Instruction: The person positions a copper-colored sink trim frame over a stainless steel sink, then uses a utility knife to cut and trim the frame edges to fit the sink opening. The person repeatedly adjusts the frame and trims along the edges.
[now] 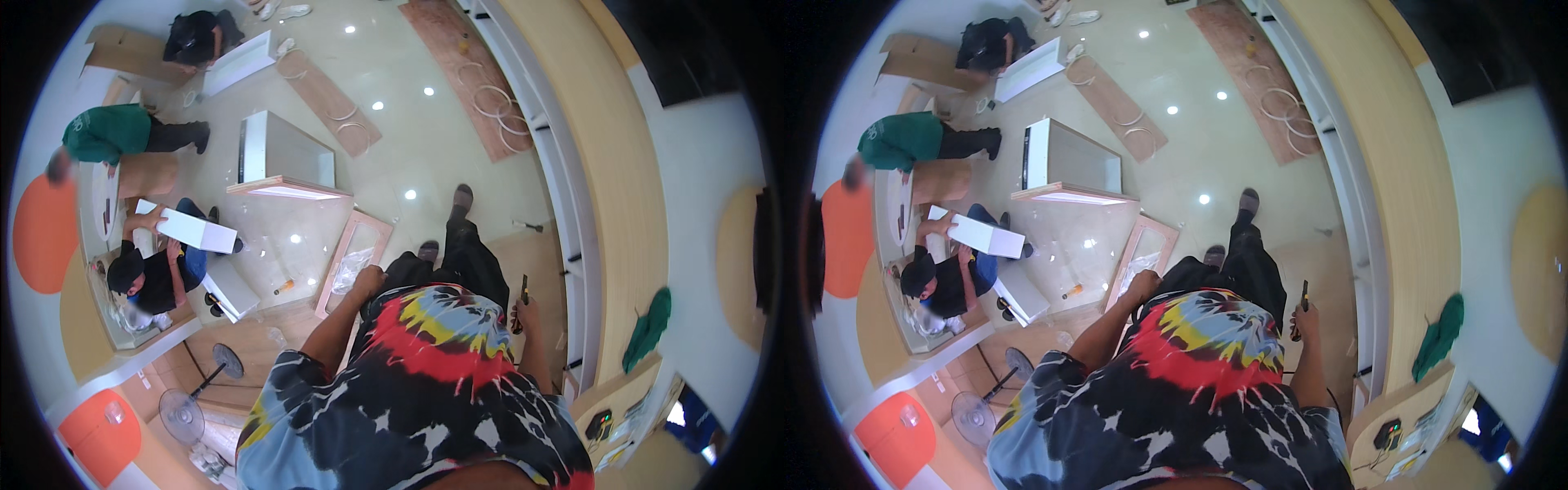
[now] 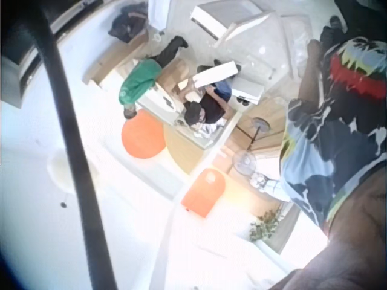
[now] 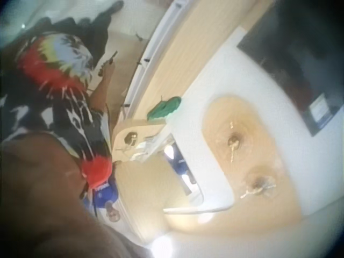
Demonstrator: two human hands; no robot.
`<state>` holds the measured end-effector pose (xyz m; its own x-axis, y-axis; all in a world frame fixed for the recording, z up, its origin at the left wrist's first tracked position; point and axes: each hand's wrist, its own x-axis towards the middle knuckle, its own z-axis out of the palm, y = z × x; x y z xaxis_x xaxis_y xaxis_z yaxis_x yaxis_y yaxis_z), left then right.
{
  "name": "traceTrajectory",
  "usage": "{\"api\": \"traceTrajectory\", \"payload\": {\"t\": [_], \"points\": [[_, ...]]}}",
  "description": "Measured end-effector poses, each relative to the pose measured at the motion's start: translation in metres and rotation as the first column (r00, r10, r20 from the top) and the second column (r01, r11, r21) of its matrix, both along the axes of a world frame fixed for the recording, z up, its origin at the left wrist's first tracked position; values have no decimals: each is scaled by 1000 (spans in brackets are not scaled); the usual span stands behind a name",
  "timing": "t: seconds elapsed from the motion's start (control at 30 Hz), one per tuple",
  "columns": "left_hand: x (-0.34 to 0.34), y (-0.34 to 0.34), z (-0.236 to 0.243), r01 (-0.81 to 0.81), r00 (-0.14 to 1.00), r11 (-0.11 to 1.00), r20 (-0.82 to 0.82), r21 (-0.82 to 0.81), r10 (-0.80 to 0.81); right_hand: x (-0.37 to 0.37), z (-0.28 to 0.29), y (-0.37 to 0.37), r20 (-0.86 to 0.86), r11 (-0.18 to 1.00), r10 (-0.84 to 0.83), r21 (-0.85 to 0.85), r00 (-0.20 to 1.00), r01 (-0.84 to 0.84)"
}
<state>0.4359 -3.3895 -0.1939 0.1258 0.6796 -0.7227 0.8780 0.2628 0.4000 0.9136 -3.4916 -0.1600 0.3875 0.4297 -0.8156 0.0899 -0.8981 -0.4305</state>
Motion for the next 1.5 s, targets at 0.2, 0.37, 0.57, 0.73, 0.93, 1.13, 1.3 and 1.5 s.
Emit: {"api": "traceTrajectory", "payload": {"t": [0.2,0.37,0.57,0.73,0.93,1.13,1.3,1.5], "points": [[21,92,17,-341,939,940,47,10,340,23,-31,151,133,926,366,44,921,-374],[43,168,46,-593,805,801,82,86,587,38,-22,291,144,818,568,12,810,-575],[46,208,37,-880,474,460,164,118,865,23,-23,494,117,693,719,-48,685,-719],[23,250,-16,-874,471,443,117,201,875,-57,-5,640,115,683,717,80,688,-726],[-46,386,1,-918,394,374,171,134,903,-130,-2,768,336,461,808,153,485,-874],[-110,518,15,-826,559,535,143,176,816,-133,-32,858,438,438,784,113,440,-892],[-151,633,-3,-742,667,656,58,136,743,-162,-27,953,283,529,823,-67,492,-846],[-204,772,-15,-757,653,645,59,105,755,-193,-40,1118,299,608,747,56,594,-792]]}}
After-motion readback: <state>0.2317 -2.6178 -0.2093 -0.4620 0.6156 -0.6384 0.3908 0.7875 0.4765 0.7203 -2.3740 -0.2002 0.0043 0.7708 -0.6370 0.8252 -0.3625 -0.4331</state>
